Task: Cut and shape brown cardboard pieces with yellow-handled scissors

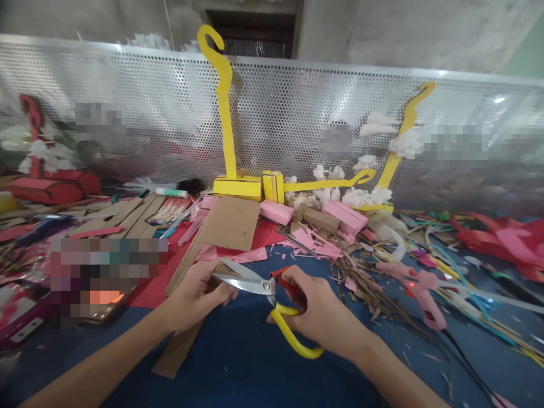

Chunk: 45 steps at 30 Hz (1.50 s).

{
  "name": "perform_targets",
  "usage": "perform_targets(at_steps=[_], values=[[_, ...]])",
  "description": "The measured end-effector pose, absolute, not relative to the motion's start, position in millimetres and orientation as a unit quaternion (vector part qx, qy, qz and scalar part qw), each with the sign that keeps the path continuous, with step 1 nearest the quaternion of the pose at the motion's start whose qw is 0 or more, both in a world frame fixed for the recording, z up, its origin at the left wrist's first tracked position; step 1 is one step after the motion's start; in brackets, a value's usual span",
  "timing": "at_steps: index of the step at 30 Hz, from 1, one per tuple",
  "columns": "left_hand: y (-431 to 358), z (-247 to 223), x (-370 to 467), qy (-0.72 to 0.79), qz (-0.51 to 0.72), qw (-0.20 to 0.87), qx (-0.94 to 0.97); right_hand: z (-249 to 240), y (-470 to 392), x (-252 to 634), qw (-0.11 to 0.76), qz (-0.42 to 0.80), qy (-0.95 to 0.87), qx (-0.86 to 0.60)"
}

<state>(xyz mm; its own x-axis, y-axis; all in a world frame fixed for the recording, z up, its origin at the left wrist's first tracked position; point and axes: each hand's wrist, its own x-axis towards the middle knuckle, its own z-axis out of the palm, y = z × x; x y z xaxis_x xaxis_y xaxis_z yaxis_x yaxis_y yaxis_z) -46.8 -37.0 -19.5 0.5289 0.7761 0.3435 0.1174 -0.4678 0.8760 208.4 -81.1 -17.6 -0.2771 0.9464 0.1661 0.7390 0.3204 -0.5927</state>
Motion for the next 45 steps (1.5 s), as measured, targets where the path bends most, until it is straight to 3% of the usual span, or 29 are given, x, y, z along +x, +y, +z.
perform_targets(at_steps=[21, 28, 45], values=[[-31.1, -27.1, -48.7, 0.323, 0.376, 0.451, 0.742, -25.8, -77.8, 207.6, 0.25, 0.252, -0.745, -0.565], [-31.8, -23.6, -45.9, 0.3, 0.332, 0.436, 0.781, -20.1, -81.4, 200.9, 0.214, 0.172, -0.786, -0.554], [-36.9, -23.7, -41.3, 0.264, 0.317, 0.498, 0.763, -28.0, -81.9, 193.8, 0.216, 0.162, -0.792, -0.548]])
